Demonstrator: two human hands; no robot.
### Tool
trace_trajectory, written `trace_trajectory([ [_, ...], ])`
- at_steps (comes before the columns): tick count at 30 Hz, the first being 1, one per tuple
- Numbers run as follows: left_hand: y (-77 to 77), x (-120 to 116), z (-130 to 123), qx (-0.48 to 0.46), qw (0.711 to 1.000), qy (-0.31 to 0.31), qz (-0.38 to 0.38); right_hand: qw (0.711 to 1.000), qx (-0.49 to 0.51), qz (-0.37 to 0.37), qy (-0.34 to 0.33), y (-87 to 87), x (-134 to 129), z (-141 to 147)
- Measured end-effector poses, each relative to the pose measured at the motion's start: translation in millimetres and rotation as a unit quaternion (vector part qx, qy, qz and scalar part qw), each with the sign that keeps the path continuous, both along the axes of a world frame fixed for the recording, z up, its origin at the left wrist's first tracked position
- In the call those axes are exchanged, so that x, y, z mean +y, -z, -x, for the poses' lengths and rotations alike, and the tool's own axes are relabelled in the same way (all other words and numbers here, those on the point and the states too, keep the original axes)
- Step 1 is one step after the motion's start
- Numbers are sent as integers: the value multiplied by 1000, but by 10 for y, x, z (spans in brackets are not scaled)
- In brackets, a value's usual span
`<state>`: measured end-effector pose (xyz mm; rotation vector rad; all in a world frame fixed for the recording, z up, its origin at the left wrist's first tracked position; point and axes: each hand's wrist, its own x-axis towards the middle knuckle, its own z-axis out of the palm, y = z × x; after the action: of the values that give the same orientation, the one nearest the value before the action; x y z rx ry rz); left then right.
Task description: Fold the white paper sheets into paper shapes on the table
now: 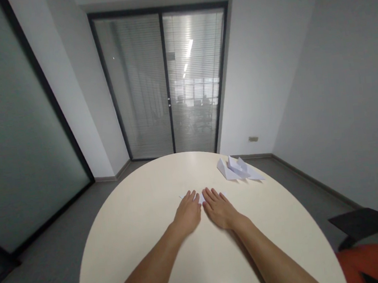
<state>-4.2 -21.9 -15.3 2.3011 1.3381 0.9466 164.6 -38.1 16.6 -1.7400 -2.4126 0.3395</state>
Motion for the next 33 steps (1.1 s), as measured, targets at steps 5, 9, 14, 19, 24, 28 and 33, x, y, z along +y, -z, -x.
trace_trajectory([
  [5, 2, 8, 21, -68, 998, 3, 12, 999, 3, -47, 21, -24, 21, -61],
  [9, 11, 22, 39, -61, 998, -2, -11, 995, 42, -60, -70, -42, 23, -58],
  [14, 79, 53, 39, 9, 1000, 3, -14, 997, 29, 5, -66, -33, -11, -23],
  [19, 122, 59, 28, 20, 1000, -13, 5, 999, -18, 21, 16, -58, -13, -69],
  [24, 64, 19, 18, 37, 999, -20, 13, 999, -9, 19, 28, -71, -13, -115],
  [28, -74, -49, -6, 142, 987, -54, 43, 1000, 15, 9, 12, -107, -20, -138],
  [33, -199, -115, -36, 266, 955, -124, 47, 1000, 26, -9, 8, -135, -9, -148],
])
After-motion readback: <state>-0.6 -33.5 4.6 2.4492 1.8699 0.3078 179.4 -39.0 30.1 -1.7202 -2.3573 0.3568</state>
